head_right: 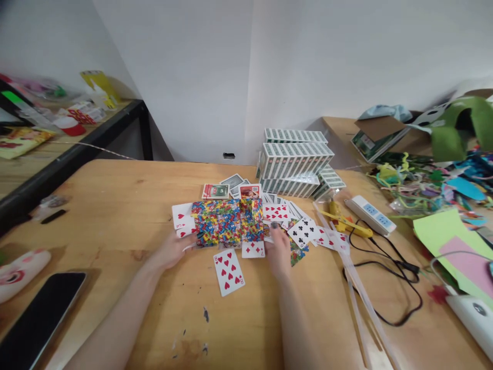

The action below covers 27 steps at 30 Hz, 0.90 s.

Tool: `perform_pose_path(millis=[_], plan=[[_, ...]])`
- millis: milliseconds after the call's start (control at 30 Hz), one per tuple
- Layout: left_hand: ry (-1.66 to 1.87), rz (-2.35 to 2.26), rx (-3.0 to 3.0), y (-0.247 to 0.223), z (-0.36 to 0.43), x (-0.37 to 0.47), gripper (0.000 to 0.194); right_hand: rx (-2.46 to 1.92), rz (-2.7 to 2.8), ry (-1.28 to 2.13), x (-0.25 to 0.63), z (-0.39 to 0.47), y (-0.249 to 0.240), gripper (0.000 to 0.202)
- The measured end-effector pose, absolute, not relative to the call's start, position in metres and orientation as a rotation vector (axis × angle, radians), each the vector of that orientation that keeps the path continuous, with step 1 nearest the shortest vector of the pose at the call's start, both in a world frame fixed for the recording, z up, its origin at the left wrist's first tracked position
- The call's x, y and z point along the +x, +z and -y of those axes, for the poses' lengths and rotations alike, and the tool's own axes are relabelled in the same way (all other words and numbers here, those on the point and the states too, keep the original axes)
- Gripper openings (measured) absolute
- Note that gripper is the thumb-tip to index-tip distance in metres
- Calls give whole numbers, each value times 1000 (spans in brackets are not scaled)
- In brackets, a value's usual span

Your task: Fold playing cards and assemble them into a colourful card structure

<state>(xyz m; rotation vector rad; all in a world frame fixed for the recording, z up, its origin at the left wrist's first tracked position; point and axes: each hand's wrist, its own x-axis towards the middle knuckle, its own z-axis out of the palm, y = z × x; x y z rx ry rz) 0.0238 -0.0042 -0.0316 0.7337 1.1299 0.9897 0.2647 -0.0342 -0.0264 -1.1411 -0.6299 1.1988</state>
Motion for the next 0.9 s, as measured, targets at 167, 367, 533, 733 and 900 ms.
perform_pose_path(millis=[167,367,533,733,900], plan=[[942,-1045,695,-20,4,24,55,-855,407,1581,270,36,-18,26],[869,-1066,717,-17,4,19,50,-951,507,1663,257,42,-27,26],[864,-1064,729,-20,3,18,47,-1071,554,1740,263,46,-22,28],[841,-1054,768,-23,3,19,47,-914,631,1937,274,45,-21,40],[864,-1077,768,-19,5,18,54,-821,649,2038,269,45,-15,39]])
